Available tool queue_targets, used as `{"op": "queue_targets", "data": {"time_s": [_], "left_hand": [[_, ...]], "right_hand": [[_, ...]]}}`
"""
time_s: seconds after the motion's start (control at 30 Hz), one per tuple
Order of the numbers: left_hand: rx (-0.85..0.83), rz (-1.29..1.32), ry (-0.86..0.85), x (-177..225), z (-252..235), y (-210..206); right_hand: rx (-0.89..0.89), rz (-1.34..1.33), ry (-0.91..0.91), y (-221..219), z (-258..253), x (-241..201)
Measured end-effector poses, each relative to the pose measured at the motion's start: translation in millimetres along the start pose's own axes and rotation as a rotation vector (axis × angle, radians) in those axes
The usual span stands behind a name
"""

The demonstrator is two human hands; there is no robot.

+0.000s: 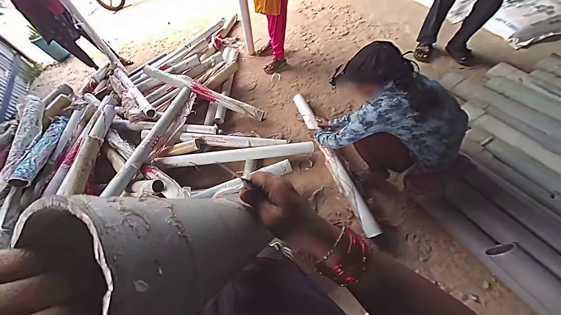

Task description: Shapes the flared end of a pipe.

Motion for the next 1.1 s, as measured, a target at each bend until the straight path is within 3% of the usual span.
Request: {"op": "queue_targets", "data": {"time_s": [0.13, 0.27, 0.43, 0.53, 0.67, 0.83, 0.9, 1.0, 1.1], "left_hand": [[-0.066, 0.014, -0.054, -21.2, 3.4, -1.6], [-0.055, 0.039, -0.078, -31.2, -11.7, -5.2], [-0.036, 0.086, 0.051, -30.5, -43.0, -11.9], [0.001, -0.028, -0.077, -19.5, -72.2, -13.1], [0.018, 0.023, -0.216, -27.8, -67.9, -15.6], [0.044, 0.003, -0.190, -30.0, -88.0, -19.0], [0.058, 0.012, -0.152, -35.4, -100.3, -21.2], [0.035, -0.061, 0.007, -46.8, -125.2, -28.0], [-0.057, -0.147, 0.190, -58.6, -161.4, -40.4]], "right_hand": [[-0.080, -0.167, -0.137, 9.7, -4.0, -3.7], [-0.095, -0.537, -0.249, 18.2, 7.2, -6.0], [0.053, -0.585, -0.191, 46.5, 10.8, -23.5], [0.067, -0.642, -0.150, 55.1, 5.1, -37.9], [0.098, -0.664, -0.051, 69.0, -14.3, -72.9], [0.424, -0.558, 0.188, 147.5, -36.0, -152.3], [0.558, -0.492, 0.169, 174.8, -48.5, -167.4], [0.552, -0.192, 0.020, 185.5, -56.3, -161.7], [0.502, -0.098, -0.061, 178.9, -45.9, -130.0]]}}
Point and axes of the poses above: each hand's wrist, its own z-axis away from the middle knuckle, its own y-axis out of the back of the hand, x = y × z, the point moved 6 cm from there along -z, towards the middle knuckle, and after that the axes turned 3 degrees about -x, right-handed, at the moved point
